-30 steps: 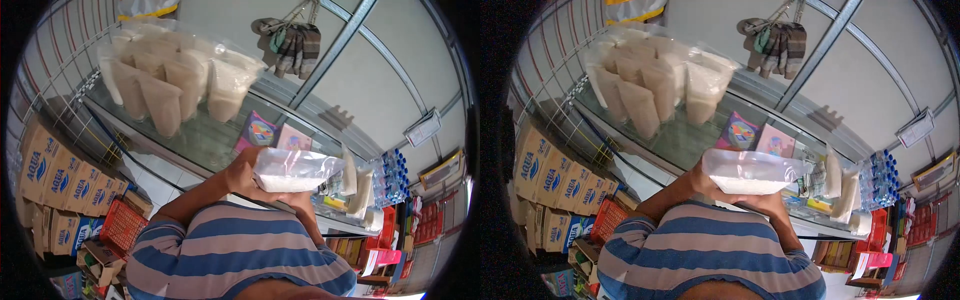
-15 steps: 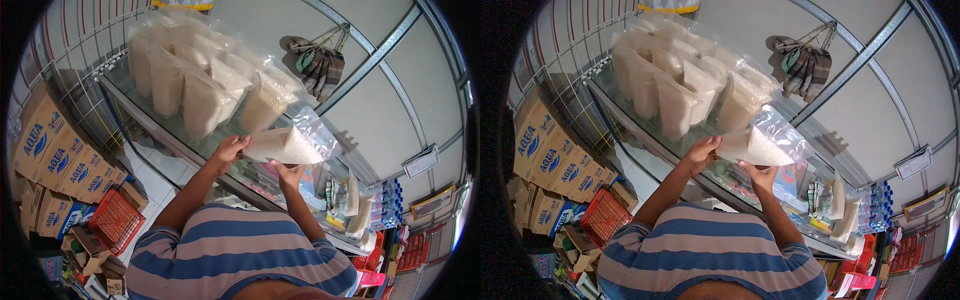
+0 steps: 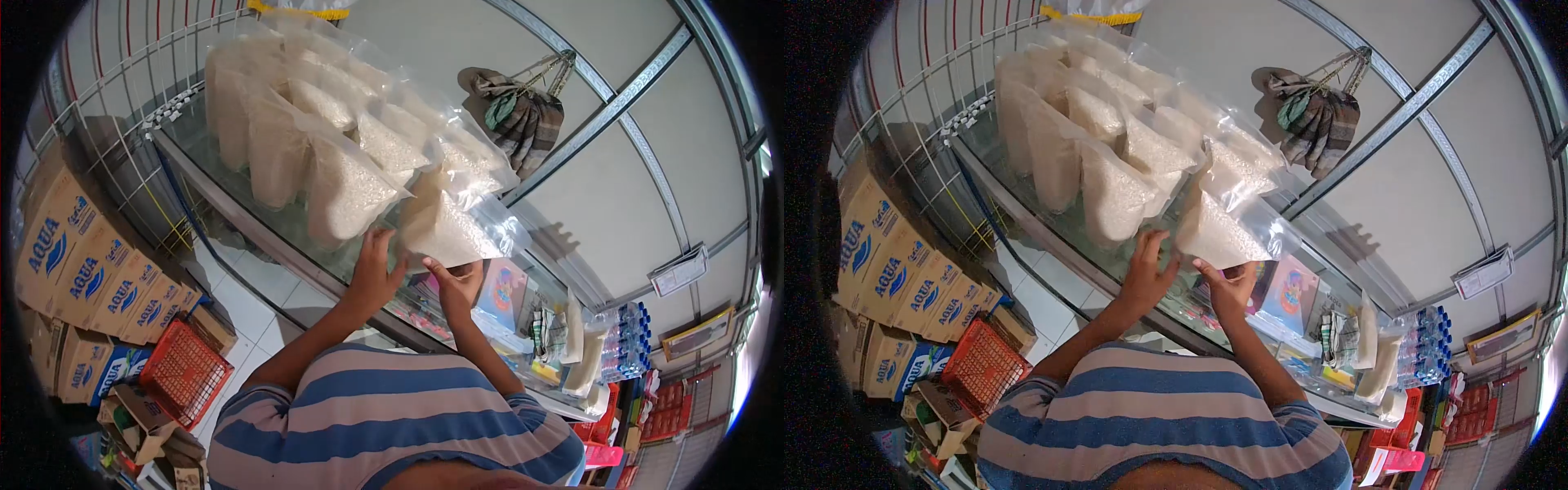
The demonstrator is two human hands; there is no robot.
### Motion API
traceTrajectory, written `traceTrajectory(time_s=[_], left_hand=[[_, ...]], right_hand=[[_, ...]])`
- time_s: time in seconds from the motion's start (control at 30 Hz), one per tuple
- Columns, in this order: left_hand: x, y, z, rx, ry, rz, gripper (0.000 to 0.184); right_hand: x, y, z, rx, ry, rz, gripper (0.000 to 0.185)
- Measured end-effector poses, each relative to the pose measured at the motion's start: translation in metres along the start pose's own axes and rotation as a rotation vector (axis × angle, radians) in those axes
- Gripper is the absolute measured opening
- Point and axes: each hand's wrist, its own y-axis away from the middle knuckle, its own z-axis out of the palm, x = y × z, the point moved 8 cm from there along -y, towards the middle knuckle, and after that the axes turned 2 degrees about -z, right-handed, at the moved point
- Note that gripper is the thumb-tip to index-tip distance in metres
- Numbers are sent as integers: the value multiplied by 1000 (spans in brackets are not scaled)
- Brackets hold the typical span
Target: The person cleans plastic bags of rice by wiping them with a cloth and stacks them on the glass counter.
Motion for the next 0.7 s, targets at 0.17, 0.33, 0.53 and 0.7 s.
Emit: traceTrajectory(time_s=[0.17,0.33,0.53,0.7], left_hand=[[-4,15,13,-156,79,-81,57],[-7,13,12,-168,98,-101,61],[-14,10,15,-215,123,-208,60],[-15,10,11,-111,-20,-37,57]], right_hand=[[5,-4,6,-55,53,-91,60],[6,-7,5,-38,113,-100,59],[7,-11,14,-48,84,-58,60],[11,-14,18,0,139,-80,60]])
